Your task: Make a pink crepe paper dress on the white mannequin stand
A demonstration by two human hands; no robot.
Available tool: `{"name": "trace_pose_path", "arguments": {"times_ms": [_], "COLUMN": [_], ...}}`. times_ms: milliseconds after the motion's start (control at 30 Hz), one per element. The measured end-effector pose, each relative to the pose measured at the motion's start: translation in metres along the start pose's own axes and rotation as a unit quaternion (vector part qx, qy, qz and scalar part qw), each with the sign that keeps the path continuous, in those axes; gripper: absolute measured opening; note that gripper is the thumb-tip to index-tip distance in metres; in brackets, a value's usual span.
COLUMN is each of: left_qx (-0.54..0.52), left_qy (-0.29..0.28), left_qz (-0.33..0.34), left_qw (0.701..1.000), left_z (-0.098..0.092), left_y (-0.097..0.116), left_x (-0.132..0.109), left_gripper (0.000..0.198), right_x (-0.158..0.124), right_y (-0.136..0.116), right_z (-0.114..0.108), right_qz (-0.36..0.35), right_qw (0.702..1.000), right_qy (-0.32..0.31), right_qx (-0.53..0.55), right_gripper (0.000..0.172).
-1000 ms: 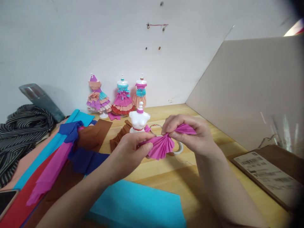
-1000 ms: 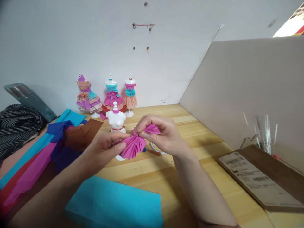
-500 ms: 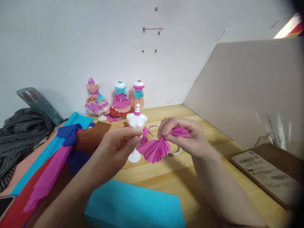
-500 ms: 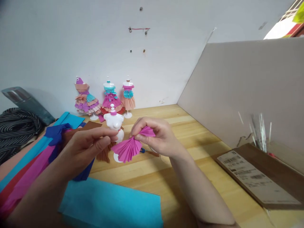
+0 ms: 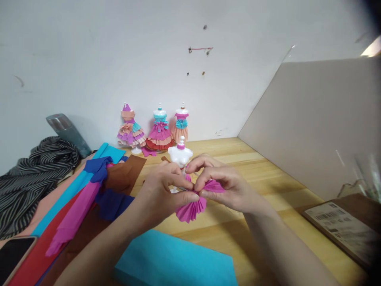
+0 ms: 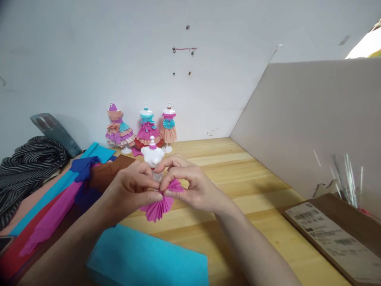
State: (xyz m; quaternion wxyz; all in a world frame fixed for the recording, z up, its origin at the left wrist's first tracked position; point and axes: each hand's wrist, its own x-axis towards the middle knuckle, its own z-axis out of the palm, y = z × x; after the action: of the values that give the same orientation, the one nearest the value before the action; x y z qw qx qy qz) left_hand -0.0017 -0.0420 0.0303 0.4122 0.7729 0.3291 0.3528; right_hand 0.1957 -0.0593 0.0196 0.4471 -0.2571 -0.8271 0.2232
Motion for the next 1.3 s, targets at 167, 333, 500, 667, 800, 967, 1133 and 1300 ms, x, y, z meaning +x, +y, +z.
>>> {"name": "trace_pose_path", "arguments": {"times_ms": [167,333,500,667,800,967,1133,1300], "left_qx": [-0.024,-0.025,0.029,0.083,0.023,-0.045,-0.102,-0.100], "left_qy": [-0.005,0.115,0.130,-0.133,-0.104,-0.028,-0.019,0.004], "left_qz": [0.019,-0.010,-0.025,0.001,-0.010,0.021,0.036,0.062], "left_qw": [1.000,0.993,0.991,0.988,0.994,0.998,0.994,0.993], "left_z": [-0.008,-0.025,-0.037,-0.018,0.022,0.049,0.048,0.051], "left_y": [0.005,0.021,0.033,0.029,0.019,0.004,-0.001,-0.003], "left_x": [0.000,-0.012,-0.031,-0.029,-0.023,-0.027,-0.031,-0.032], "left_gripper": [0.013,0.025,0.024,0.034,0.031,0.031,0.050,0.051], "right_x": [0.001,0.001,-0.001,-0.007,-0.011,-0.009,-0.005,-0.008], "right_y": [-0.003,-0.009,-0.002,0.006,0.008,0.012,0.009,0.006], "right_z": [-0.001,0.004,0.030,0.044,0.040,0.042,0.049,0.050], "right_qz": [0.000,-0.029,-0.078,-0.128,-0.162,-0.112,-0.079,-0.050], "right_qw": [0.999,0.990,0.939,0.885,0.881,0.860,0.867,0.892], "right_qy": [0.034,0.128,0.320,0.397,0.383,0.462,0.476,0.447], "right_qx": [-0.005,-0.048,-0.098,-0.205,-0.227,-0.184,-0.124,-0.041], "right_gripper": [0.009,0.007,0.012,0.029,0.034,0.026,0.021,0.018]}}
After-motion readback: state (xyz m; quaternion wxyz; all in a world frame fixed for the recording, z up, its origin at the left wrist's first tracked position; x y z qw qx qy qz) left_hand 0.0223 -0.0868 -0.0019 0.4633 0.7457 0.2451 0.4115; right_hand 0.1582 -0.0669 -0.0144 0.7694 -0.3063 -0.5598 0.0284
